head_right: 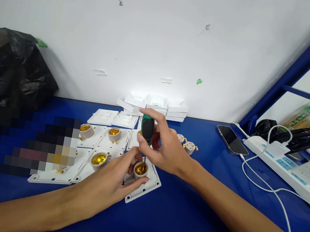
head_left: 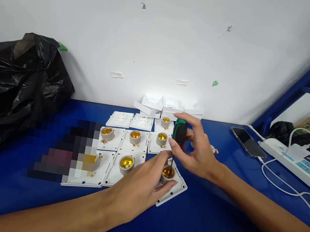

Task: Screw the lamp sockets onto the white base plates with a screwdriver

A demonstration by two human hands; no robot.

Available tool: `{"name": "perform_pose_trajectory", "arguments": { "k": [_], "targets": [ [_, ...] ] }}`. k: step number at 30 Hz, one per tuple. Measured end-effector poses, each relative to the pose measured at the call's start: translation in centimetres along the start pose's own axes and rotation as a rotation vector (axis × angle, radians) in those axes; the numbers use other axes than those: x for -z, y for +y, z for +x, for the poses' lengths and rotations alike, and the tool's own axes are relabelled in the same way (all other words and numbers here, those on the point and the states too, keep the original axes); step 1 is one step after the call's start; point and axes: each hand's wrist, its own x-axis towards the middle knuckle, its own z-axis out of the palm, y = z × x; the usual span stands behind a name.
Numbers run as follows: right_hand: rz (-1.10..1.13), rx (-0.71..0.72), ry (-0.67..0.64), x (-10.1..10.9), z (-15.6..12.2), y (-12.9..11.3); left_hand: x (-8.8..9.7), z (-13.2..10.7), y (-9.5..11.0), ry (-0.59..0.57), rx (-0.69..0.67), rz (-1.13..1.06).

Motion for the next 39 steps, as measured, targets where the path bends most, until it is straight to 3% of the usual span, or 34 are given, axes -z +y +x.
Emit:
{"name": "perform_pose_trajectory", "arguments": {
  "k": [5, 9, 15, 22, 31, 36, 39],
  "targets": [
    [0.054, -0.083, 0.149, -0.4, -0.6, 0.8, -0.4, 0.4, 0.0, 0.004, 0.025, -0.035],
    [0.02, 0.022, 0.187, -0.2, -1.4, 0.7, -0.5, 0.0, -0.2, 0.021, 0.005, -0.058],
    [0.046, 0.208, 0.061, 0.3, -1.4, -0.7, -0.2, 0.1, -0.3, 0.011, -0.023, -0.036],
    [0.027, 0.116, 0.019, 0.6, -1.7, -0.6, -0.2, -0.2, -0.3, 0.001, -0.016, -0.017],
    [0.1, 0.136, 0.005, 0.5, -1.8, -0.5, -0.2, -0.4, -0.4, 0.015, -0.049, -0.065],
    [0.163, -0.014, 0.086, 0.3, -1.4, 0.0, 0.0, -0.4, -0.2, 0.001, -0.045, -0.05],
    [0.167, -0.014, 0.105, 0.2, -1.4, 0.1, 0.1, -0.5, -0.2, -0.005, -0.04, -0.075]
  ]
}}
